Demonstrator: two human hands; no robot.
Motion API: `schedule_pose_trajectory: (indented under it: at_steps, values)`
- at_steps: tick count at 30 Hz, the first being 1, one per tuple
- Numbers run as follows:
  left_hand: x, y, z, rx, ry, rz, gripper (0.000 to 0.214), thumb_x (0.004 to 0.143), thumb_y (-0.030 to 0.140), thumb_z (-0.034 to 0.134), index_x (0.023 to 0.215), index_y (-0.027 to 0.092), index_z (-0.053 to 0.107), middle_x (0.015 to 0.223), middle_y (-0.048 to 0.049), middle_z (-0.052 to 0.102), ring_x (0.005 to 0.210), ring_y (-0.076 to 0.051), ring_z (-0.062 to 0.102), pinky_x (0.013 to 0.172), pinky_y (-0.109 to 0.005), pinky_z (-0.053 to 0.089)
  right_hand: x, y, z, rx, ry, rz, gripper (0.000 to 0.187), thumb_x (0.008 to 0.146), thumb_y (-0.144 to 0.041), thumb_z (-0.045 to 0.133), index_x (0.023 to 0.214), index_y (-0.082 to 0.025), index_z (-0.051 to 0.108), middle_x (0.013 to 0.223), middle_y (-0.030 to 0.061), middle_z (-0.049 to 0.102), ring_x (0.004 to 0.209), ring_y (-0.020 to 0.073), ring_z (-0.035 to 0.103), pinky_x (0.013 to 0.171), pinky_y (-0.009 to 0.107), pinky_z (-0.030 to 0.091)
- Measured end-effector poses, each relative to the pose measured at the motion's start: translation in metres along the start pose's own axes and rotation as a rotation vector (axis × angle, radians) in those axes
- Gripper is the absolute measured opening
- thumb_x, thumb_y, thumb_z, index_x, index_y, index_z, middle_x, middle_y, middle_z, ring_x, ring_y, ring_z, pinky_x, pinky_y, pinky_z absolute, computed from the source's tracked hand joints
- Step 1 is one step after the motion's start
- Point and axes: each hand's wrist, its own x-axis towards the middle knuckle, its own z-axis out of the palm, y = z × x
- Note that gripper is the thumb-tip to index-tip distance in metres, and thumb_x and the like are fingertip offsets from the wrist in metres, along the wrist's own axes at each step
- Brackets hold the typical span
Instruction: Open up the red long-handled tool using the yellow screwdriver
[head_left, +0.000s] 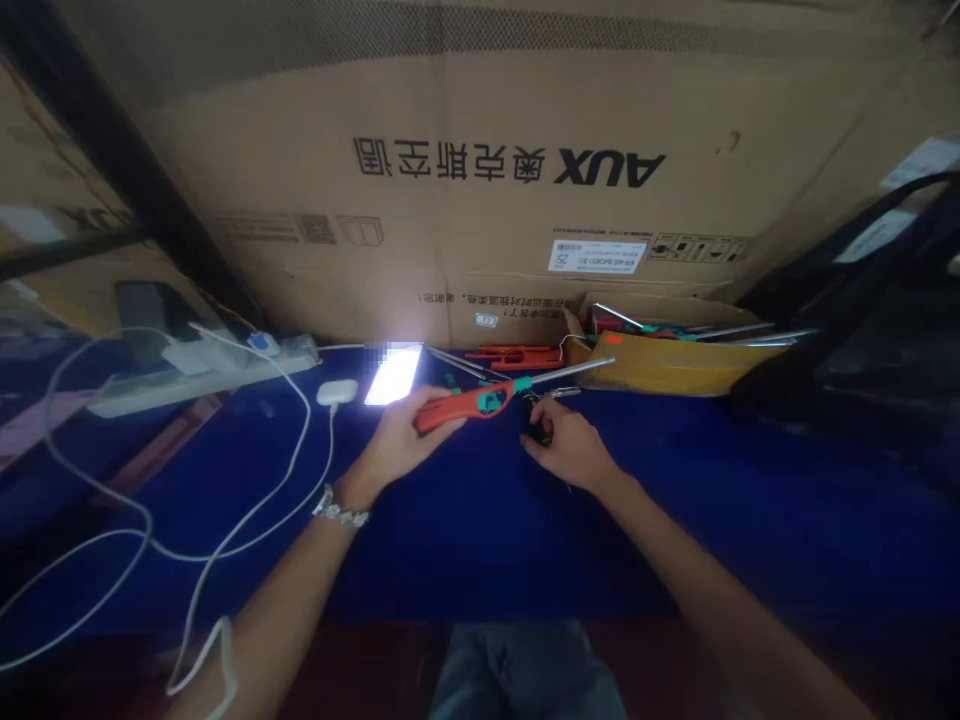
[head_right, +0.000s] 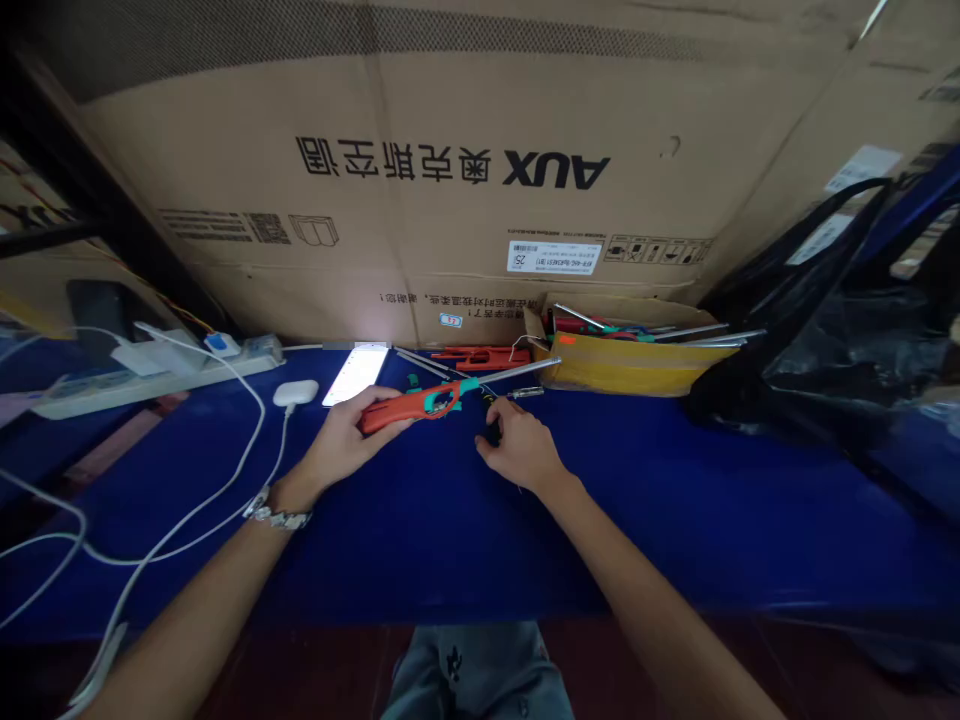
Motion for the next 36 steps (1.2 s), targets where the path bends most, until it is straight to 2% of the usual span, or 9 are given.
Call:
schedule_pose_trajectory:
  at_steps: [5,10,14,18,20,23,26,29,36]
  values:
    - [-0.002,0.001,0.000,-0.025,-0.098,-0.017,0.028,0.086,0.039,0.073,0.105,0.020,0.066,0.090,-0.0035,0.075,0.073,-0.016,0.070,0.066,-0.028,0.059,0.003,-0.004,-0.001,-0.247,0.036,0.096,0.031,0.084,-0.032,0.069,0.110,-0.021,0.056,0.077,0.0058,0.067,0.067,0.0253,0.065,0.061,0.033,0.039]
    - [-0.003,0.002,0.002,-0.050,-0.143,-0.044,0.026,0.087,0.039,0.072,0.103,0.020,0.066,0.084,-0.0021,0.074,0.067,-0.015,0.067,0.060,-0.026,0.056,0.005,0.008,-0.006,-0.199,0.048,0.103,0.030,0.082,-0.027,0.070,0.109,-0.021,0.058,0.073,0.0051,0.066,0.066,0.0258,0.066,0.061,0.033,0.041]
    - [-0.001,-0.004,0.005,0.004,-0.053,-0.058,0.026,0.088,0.042,0.070,0.102,0.020,0.066,0.083,-0.0014,0.073,0.068,-0.016,0.067,0.062,-0.027,0.056,0.003,0.015,-0.012,0.232,0.025,0.042,0.031,0.076,-0.023,0.070,0.104,-0.023,0.057,0.059,-0.0079,0.057,0.052,0.0151,0.059,0.054,0.027,0.042]
    - [0.000,-0.009,0.010,0.026,-0.033,-0.064,0.027,0.089,0.042,0.069,0.105,0.021,0.065,0.085,-0.0011,0.074,0.070,-0.016,0.069,0.063,-0.028,0.057,-0.013,0.013,-0.031,0.753,-0.269,0.106,0.038,0.077,-0.034,0.073,0.107,-0.023,0.054,0.054,-0.0120,0.055,0.036,0.0101,0.047,0.037,0.021,0.033]
    - [0.000,-0.010,0.013,0.054,-0.055,-0.057,0.026,0.090,0.042,0.069,0.106,0.021,0.065,0.082,0.0000,0.073,0.066,-0.016,0.068,0.061,-0.027,0.056,-0.026,0.011,-0.045,0.893,-0.408,0.120,0.039,0.076,-0.033,0.078,0.106,-0.022,0.056,0.054,-0.0116,0.055,0.035,0.0087,0.046,0.035,0.019,0.032]
    - [-0.003,-0.009,0.020,0.124,-0.105,-0.040,0.027,0.092,0.044,0.067,0.109,0.023,0.065,0.085,-0.0005,0.075,0.067,-0.017,0.070,0.061,-0.028,0.056,-0.040,0.005,-0.065,1.036,-0.508,0.122,0.038,0.078,-0.033,0.080,0.105,-0.022,0.056,0.054,-0.0098,0.057,0.034,0.0068,0.044,0.032,0.017,0.027]
    - [-0.007,-0.001,0.030,0.228,-0.184,-0.021,0.032,0.092,0.047,0.067,0.114,0.023,0.065,0.099,-0.0039,0.077,0.079,-0.021,0.074,0.071,-0.033,0.059,-0.039,-0.007,-0.074,1.115,-0.433,0.073,0.047,0.079,-0.034,0.081,0.117,-0.024,0.057,0.061,-0.0062,0.065,0.037,0.0070,0.046,0.033,0.016,0.026]
    - [-0.008,0.009,0.039,0.305,-0.239,0.027,0.032,0.093,0.047,0.066,0.114,0.023,0.066,0.109,-0.0064,0.076,0.094,-0.025,0.074,0.081,-0.038,0.059,-0.021,-0.021,-0.069,1.111,-0.292,0.008,0.053,0.076,-0.036,0.084,0.122,-0.025,0.060,0.068,-0.0036,0.071,0.041,0.0078,0.049,0.034,0.017,0.030]
    - [-0.007,0.005,0.047,0.230,-0.244,0.073,0.030,0.090,0.034,0.072,0.116,0.022,0.067,0.116,-0.0100,0.068,0.112,-0.027,0.067,0.101,-0.045,0.055,0.032,-0.048,-0.013,1.107,0.005,-0.124,0.041,0.069,-0.038,0.087,0.102,-0.022,0.067,0.069,-0.0017,0.071,0.056,0.0160,0.064,0.045,0.026,0.049]
